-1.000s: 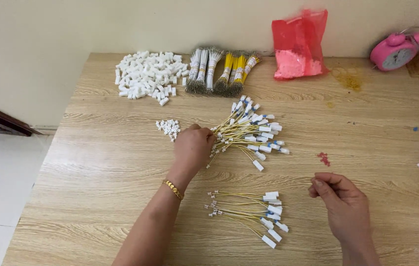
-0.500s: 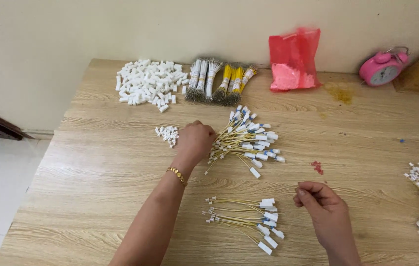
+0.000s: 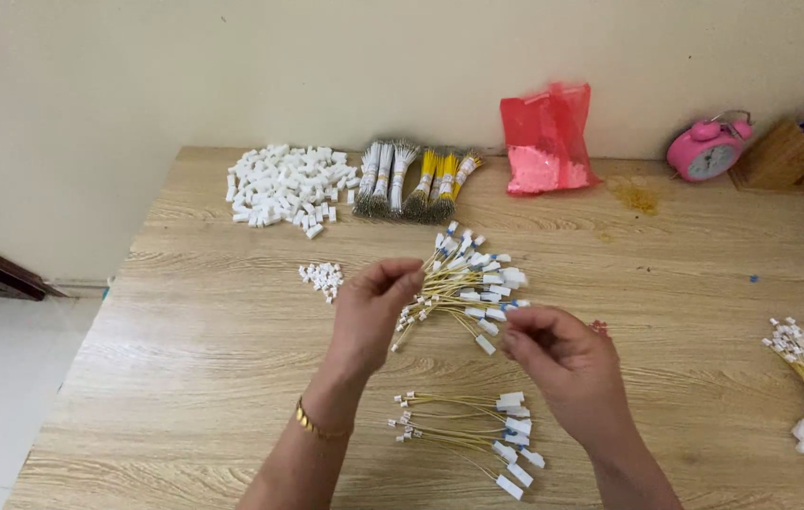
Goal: Assemble small plastic connectors onto the ends of wires and organize them into bundles.
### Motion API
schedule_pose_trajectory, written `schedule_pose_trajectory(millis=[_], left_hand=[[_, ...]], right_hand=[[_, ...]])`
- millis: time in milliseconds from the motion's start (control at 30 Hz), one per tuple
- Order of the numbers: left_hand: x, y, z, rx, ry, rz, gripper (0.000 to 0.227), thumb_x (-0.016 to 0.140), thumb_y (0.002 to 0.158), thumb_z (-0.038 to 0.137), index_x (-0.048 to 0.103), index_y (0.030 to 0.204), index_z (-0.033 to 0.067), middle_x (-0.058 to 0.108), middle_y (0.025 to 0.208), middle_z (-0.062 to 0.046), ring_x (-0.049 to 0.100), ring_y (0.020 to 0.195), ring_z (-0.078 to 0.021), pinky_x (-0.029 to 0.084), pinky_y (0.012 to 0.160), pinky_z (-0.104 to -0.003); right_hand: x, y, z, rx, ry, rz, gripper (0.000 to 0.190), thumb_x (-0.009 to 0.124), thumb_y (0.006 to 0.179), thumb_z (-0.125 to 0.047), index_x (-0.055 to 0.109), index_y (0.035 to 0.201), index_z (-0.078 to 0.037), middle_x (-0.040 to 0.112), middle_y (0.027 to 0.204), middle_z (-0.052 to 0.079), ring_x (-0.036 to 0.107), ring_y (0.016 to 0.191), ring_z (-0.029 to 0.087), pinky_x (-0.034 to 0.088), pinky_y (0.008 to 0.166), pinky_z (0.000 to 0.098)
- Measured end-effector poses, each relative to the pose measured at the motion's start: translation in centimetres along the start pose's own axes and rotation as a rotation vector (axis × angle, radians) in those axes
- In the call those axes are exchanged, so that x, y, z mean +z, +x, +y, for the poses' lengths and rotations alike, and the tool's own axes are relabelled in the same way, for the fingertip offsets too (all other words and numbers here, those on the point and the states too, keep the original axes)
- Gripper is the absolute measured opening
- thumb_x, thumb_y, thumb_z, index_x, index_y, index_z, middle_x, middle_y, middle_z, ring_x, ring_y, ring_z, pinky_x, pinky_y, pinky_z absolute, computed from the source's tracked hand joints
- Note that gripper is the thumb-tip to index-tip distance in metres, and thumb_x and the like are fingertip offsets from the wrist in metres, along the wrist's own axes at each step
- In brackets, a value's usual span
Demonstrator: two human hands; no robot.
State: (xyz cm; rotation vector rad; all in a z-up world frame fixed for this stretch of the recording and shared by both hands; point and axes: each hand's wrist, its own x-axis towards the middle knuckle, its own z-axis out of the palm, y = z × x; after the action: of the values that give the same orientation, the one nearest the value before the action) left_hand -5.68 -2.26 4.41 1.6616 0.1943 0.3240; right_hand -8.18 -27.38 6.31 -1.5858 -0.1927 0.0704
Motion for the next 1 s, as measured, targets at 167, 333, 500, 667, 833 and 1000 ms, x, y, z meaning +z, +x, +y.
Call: schedule_pose_trajectory(millis=[167,333,500,667,833,1000], left_hand=[[1.2,-3.9,-0.1,-0.255,-0.611,-0.136,0.019,0.071,0.095,0.007,0.076,0.111,-0.0022,0.074,0.093,-0.007,0.066,0.083,-0.0131,0.056,0.077,-0.027],[1.8,-6.5,-1.1,-0.373,-0.781,-0.139,0.021,0.07,0.093,0.005,0.072,0.112,-0.0028,0.074,0.098,-0.008,0.068,0.087,-0.0156,0.057,0.081,-0.03],[2.0,-7.8,0.0,-0.28,-0.735,-0.161,0.036,0.071,0.095,0.005,0.064,0.129,0.0011,0.07,0.095,-0.007,0.064,0.089,-0.0152,0.054,0.082,-0.03],[1.8,-8.4,0.5,-0.249,-0.636,-0.185,0.038,0.07,0.093,0.003,0.06,0.13,0.0035,0.074,0.098,-0.004,0.068,0.096,-0.0113,0.055,0.089,-0.027],[1.4,-8.6,0.2,-0.18,-0.548,-0.224,0.036,0.069,0.096,0.001,0.062,0.131,0.0023,0.072,0.098,-0.003,0.067,0.094,-0.0101,0.055,0.088,-0.026],[1.1,-8.5,0.6,-0.196,-0.497,-0.253,0.035,0.068,0.095,0.002,0.062,0.13,0.0027,0.072,0.097,-0.003,0.068,0.094,-0.0098,0.056,0.087,-0.026]], right_hand=[[3.1,-0.4,-2.7,-0.161,-0.041,-0.064,0.014,0.07,0.094,-0.002,0.072,0.108,-0.001,0.073,0.099,0.004,0.069,0.089,0.011,0.058,0.081,0.0263],[4.7,-1.2,-4.5,-0.398,-0.471,0.01,0.011,0.077,0.088,-0.006,0.075,0.099,-0.003,0.075,0.101,0.005,0.071,0.092,0.017,0.057,0.082,0.0301],[4.6,-1.3,-3.5,-0.458,-0.54,0.008,0.014,0.077,0.089,-0.009,0.076,0.102,-0.006,0.076,0.108,0.006,0.072,0.101,0.02,0.057,0.087,0.0325],[4.5,-1.2,-3.0,-0.426,-0.552,-0.067,0.013,0.076,0.089,-0.011,0.076,0.102,-0.006,0.075,0.104,0.006,0.073,0.096,0.018,0.058,0.083,0.0313],[4.4,-1.2,-2.8,-0.34,-0.508,-0.112,0.014,0.077,0.088,-0.011,0.077,0.102,-0.007,0.075,0.097,0.006,0.073,0.087,0.016,0.058,0.074,0.0293],[4.4,-1.1,-2.2,-0.228,-0.443,-0.117,0.013,0.078,0.087,-0.011,0.074,0.098,-0.005,0.076,0.093,0.004,0.075,0.085,0.013,0.059,0.073,0.0281]])
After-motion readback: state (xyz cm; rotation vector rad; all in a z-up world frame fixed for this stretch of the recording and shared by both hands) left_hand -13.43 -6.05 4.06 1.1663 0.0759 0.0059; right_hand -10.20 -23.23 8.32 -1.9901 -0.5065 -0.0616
